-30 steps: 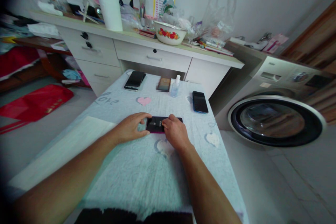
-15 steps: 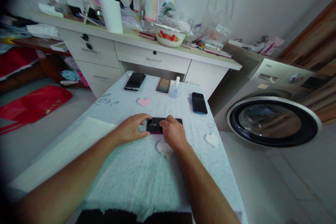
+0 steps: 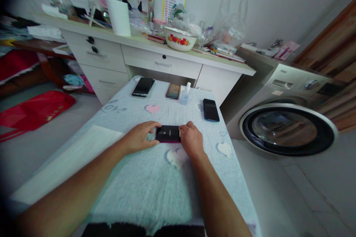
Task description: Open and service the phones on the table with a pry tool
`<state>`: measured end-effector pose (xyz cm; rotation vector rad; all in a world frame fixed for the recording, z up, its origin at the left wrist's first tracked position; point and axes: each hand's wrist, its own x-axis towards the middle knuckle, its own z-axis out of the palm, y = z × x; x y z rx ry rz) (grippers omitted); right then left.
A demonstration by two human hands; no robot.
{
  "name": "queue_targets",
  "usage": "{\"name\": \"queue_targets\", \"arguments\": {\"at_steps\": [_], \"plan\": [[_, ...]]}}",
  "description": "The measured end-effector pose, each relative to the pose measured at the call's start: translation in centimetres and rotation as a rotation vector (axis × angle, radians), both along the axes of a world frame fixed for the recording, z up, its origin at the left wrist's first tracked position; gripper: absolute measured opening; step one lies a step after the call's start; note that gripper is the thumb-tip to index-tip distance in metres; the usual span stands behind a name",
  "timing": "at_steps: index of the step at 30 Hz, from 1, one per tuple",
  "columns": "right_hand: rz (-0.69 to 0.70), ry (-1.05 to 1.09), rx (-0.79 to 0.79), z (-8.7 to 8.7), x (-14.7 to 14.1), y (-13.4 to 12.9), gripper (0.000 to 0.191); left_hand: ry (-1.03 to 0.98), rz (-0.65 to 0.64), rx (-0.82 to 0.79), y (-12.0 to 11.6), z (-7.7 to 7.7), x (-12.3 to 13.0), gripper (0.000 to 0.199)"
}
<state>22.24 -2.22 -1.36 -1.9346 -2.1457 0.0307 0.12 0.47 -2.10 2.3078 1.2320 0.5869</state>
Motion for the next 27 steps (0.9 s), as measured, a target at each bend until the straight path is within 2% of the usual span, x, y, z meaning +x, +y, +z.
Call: {"name": "queue_targets", "arguments": {"at_steps": [7, 15, 20, 27], "plan": [[-0.063, -0.014, -0.005, -0.2, 0.6, 0.1, 0.026, -0.008, -0.01, -0.006, 0.0, -0.1, -0.1, 0.051], [-0.058, -0.03, -0.018, -0.1, -0.3, 0.3, 0.026, -0.024, -0.002, -0.004, -0.1, 0.1, 0.0, 0.051], [-0.017, -0.048, -0.033, 0.1, -0.9, 0.5, 0.023, -0.026, 0.009, -0.018, -0.2, 0.2, 0.0, 0.053], [0.125, -0.075, -0.076, 0.5, -1.7, 0.7, 0.024, -0.033, 0.015, -0.023, -0.1, -0.2, 0.0, 0.059]]}}
